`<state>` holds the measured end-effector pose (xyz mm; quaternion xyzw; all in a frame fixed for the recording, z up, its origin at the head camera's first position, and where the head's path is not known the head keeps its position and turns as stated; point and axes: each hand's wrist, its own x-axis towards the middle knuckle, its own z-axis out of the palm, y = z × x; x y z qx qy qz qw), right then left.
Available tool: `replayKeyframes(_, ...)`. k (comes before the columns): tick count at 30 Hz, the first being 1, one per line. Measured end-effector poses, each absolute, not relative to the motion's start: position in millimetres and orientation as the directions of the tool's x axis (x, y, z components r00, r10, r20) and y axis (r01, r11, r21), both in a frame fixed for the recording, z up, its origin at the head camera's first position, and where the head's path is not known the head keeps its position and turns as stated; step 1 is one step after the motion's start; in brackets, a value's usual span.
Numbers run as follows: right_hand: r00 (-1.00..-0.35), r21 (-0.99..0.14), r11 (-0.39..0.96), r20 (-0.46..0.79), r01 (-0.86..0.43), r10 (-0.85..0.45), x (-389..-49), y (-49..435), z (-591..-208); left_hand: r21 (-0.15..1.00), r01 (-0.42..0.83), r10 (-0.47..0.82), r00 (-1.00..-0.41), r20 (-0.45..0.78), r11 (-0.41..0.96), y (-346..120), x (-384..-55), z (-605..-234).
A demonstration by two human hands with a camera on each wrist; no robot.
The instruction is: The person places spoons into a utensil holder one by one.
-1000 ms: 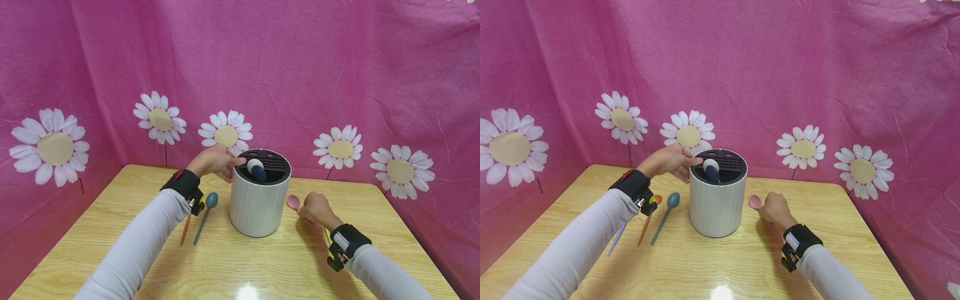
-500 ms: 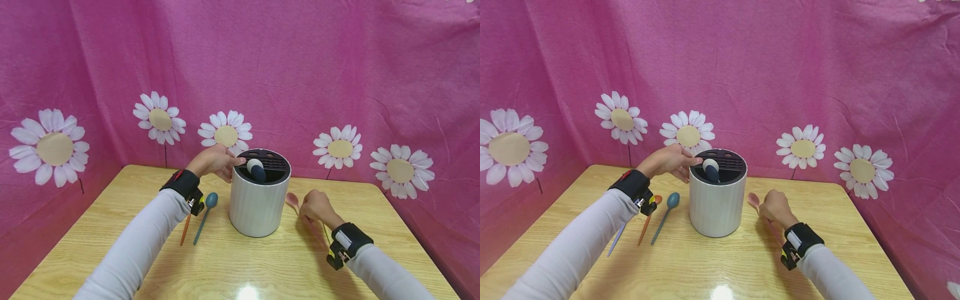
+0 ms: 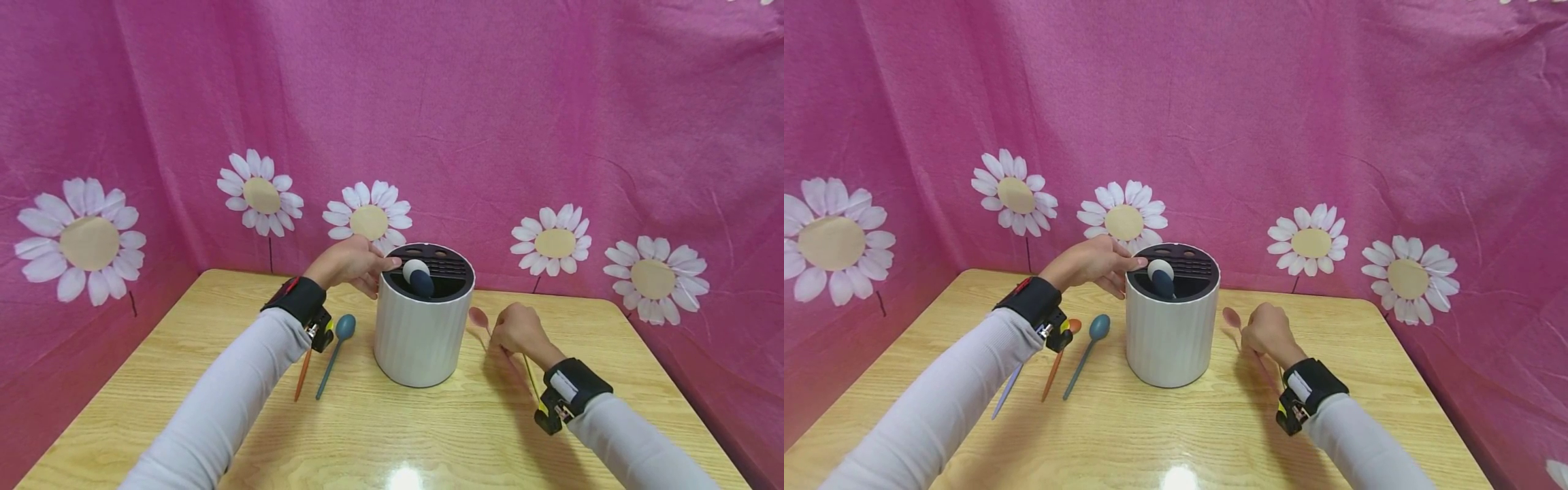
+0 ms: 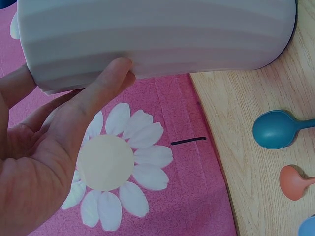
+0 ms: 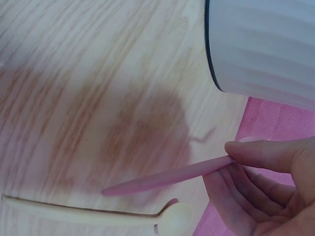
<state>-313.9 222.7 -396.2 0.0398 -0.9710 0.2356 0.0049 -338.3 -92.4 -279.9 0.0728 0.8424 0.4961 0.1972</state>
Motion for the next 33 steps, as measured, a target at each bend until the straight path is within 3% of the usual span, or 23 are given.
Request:
replayKeyframes(11,-0.999,-0.496,0.868,-0.015,-0.031,-0.044,-316,223,-387,0.860,-0.069,0.317,-0.912,-0.260,0.506,-92,-339,-281)
replayKeyframes(33,-0.982,-0.424,0.893,0.169,-0.153,-0.088,-321,231,-366,0.861,-0.068,0.325,-0.909,-0.262,0.504,-93,-338,-280)
